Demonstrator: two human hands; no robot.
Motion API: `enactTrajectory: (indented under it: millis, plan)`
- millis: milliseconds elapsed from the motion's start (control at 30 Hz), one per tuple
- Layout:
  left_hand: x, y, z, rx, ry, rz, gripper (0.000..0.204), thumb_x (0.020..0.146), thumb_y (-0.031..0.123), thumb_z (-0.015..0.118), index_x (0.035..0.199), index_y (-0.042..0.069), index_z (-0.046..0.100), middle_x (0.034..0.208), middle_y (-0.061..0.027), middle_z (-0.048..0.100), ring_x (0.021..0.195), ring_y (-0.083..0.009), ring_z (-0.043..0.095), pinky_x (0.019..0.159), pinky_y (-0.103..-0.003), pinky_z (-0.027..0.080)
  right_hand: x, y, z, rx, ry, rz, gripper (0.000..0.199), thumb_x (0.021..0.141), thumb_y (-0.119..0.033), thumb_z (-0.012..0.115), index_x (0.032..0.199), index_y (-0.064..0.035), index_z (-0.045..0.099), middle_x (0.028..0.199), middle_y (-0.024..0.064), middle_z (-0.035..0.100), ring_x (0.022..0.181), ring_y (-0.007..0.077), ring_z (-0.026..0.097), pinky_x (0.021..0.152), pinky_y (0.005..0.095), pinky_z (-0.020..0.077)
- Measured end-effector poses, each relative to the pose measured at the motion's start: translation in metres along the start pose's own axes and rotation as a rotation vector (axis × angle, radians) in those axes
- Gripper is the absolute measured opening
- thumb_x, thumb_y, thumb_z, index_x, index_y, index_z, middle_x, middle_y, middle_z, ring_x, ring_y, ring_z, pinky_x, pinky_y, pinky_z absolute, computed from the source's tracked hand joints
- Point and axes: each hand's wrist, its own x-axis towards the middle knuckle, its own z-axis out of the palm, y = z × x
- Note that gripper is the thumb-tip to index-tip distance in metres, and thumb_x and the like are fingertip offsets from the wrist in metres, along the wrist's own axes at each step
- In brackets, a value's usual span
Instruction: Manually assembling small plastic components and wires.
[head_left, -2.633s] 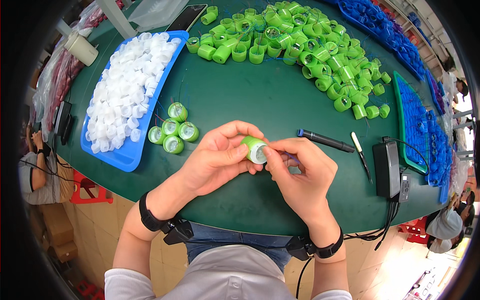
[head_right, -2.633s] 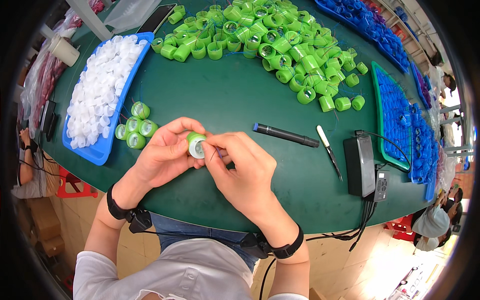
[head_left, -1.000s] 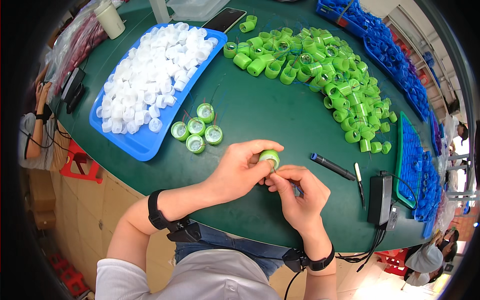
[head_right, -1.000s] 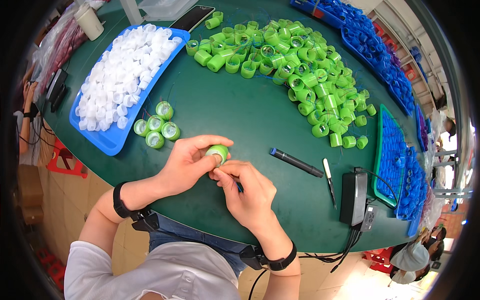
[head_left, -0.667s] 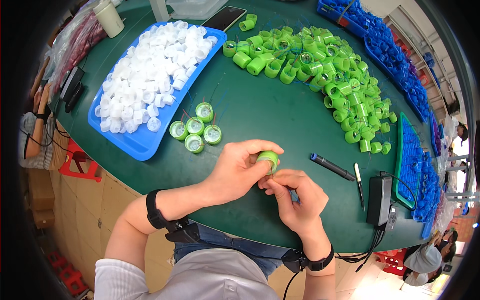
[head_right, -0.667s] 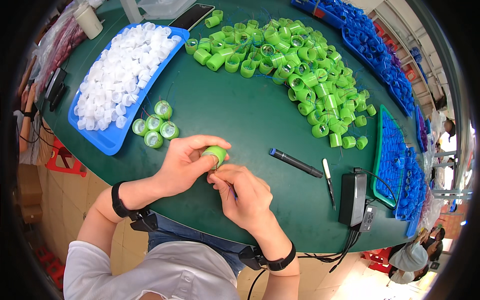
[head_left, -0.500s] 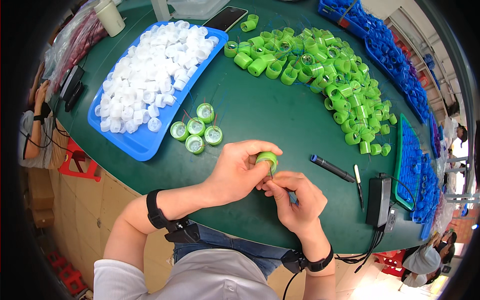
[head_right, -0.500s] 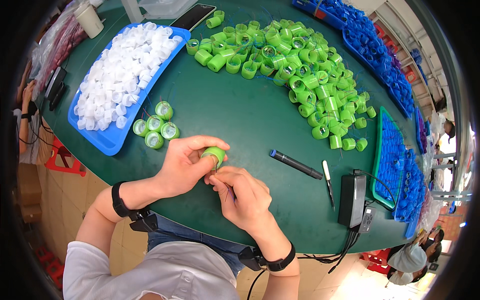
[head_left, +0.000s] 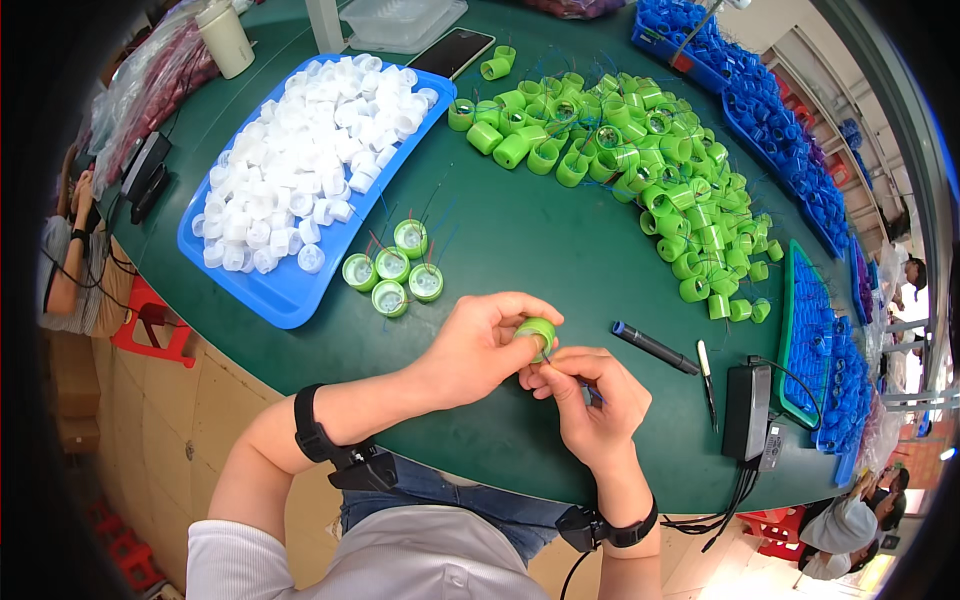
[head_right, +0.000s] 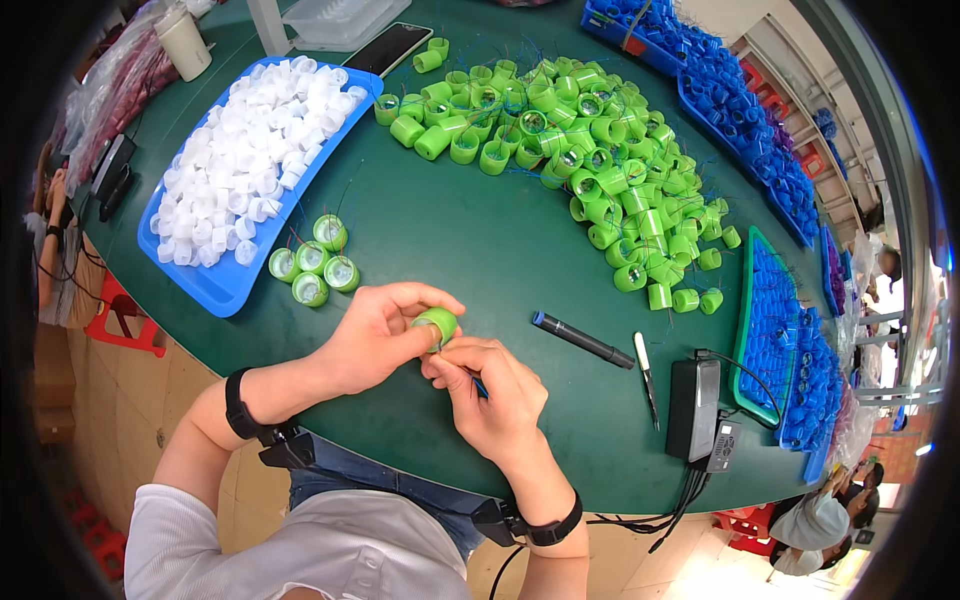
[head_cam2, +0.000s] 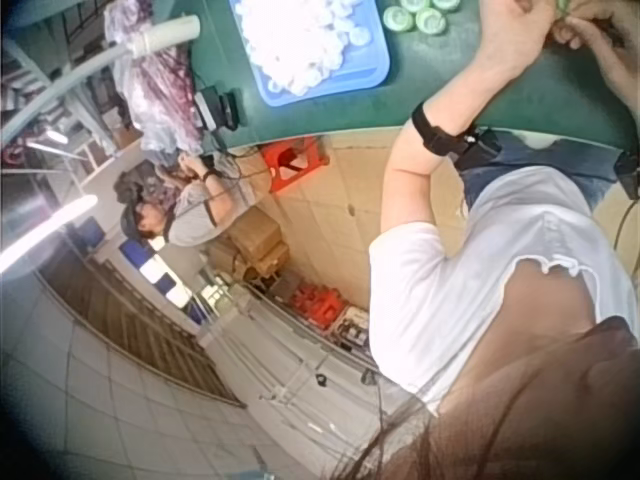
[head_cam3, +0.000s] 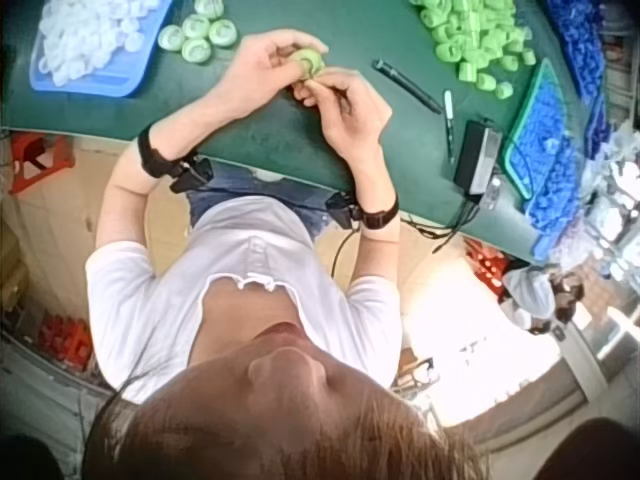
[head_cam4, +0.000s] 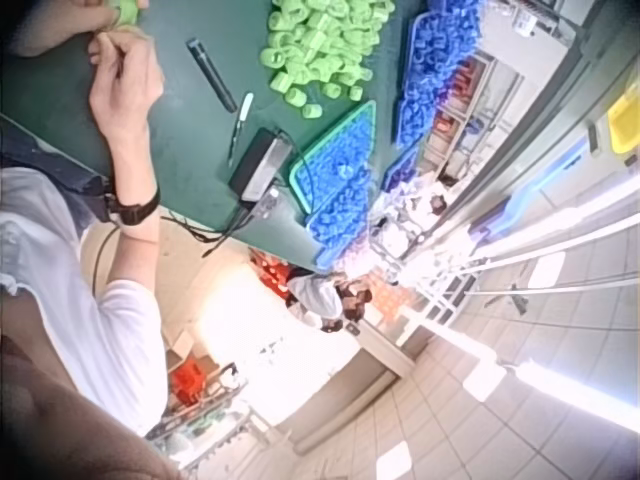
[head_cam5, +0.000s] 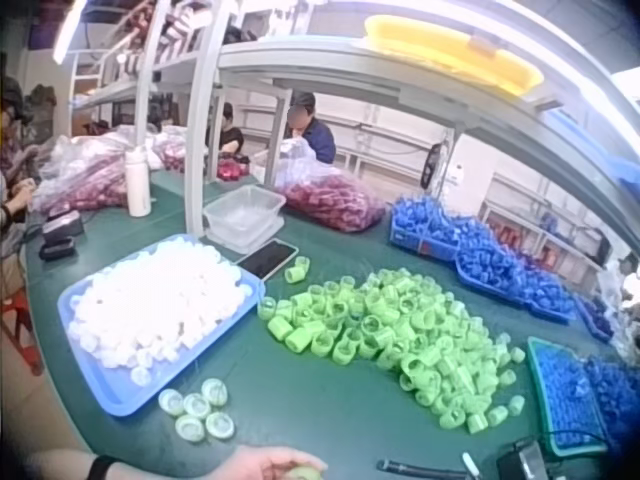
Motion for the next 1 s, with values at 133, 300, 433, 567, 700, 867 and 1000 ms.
enactTrajectory:
  millis: [133,300,433,567,700,867,1000]
  plan:
    - [-0.003,0.001,-0.002,0.110,0.007,0.003,0.019,0.090,-0.001,0.052,0.107,-0.006,0.057,0.085,-0.0064,0.062,0.072,-0.0080,0.059,0.062,-0.023,0.050,-0.003,-0.001,0.001,-0.019,-0.035,-0.005,0.010,0.078,0.003,0.067,0.082,0.0005,0.059,0.077,0.0114,0.067,0.063,0.0156,0.065,0.054,0.0240,0.0529]
    - [0.001,-0.001,-0.007,0.049,-0.042,-0.024,0.020,0.089,-0.001,0.052,0.108,-0.007,0.057,0.087,-0.0070,0.062,0.073,-0.0089,0.059,0.063,-0.024,0.050,-0.001,0.000,0.001,-0.041,-0.050,-0.057,0.009,0.079,0.004,0.066,0.082,0.0016,0.058,0.078,0.0121,0.067,0.063,0.0158,0.066,0.054,0.0244,0.0535]
    - [-0.002,0.000,0.001,-0.106,-0.053,0.055,0.032,0.088,-0.001,0.053,0.120,-0.006,0.051,0.101,-0.0102,0.060,0.081,-0.0115,0.059,0.066,-0.026,0.051,0.000,0.000,-0.004,0.141,0.043,0.091,0.006,0.083,0.007,0.062,0.084,0.0069,0.056,0.083,0.0163,0.066,0.068,0.0165,0.066,0.059,0.0259,0.0566]
    - [-0.003,0.003,-0.002,-0.142,-0.188,0.057,0.041,0.088,0.000,0.054,0.127,-0.004,0.046,0.109,-0.0109,0.058,0.085,-0.0139,0.059,0.068,-0.026,0.052,0.001,-0.001,-0.011,0.315,0.123,0.232,0.004,0.085,0.006,0.059,0.086,0.0074,0.056,0.086,0.0161,0.065,0.069,0.0167,0.065,0.062,0.0272,0.0568]
    - [-0.004,0.009,-0.004,-0.055,-0.168,-0.028,0.041,0.087,0.003,0.056,0.126,-0.003,0.046,0.101,-0.0087,0.060,0.080,-0.0131,0.059,0.063,-0.025,0.050,-0.001,0.001,-0.009,0.341,0.099,0.238,0.005,0.084,0.006,0.060,0.087,0.0064,0.056,0.085,0.0147,0.065,0.070,0.0168,0.065,0.062,0.0269,0.0560]
    - [-0.001,0.008,-0.004,0.045,-0.099,-0.136,0.029,0.087,0.000,0.054,0.115,-0.004,0.052,0.090,-0.0066,0.061,0.071,-0.0105,0.058,0.056,-0.024,0.048,0.002,0.000,-0.012,-0.160,-0.078,-0.008,0.013,0.078,0.001,0.067,0.086,-0.0005,0.057,0.082,0.0106,0.064,0.069,0.0220,0.063,0.056,0.0286,0.0517]
    - [-0.002,0.006,-0.005,0.106,-0.059,0.003,0.021,0.084,-0.006,0.052,0.105,-0.005,0.053,0.083,-0.0082,0.061,0.064,-0.0108,0.059,0.054,-0.023,0.048,0.003,-0.001,-0.011,-0.196,-0.112,-0.080,0.016,0.076,0.002,0.068,0.084,-0.0016,0.055,0.081,0.0103,0.062,0.069,0.0254,0.063,0.056,0.0310,0.0514]
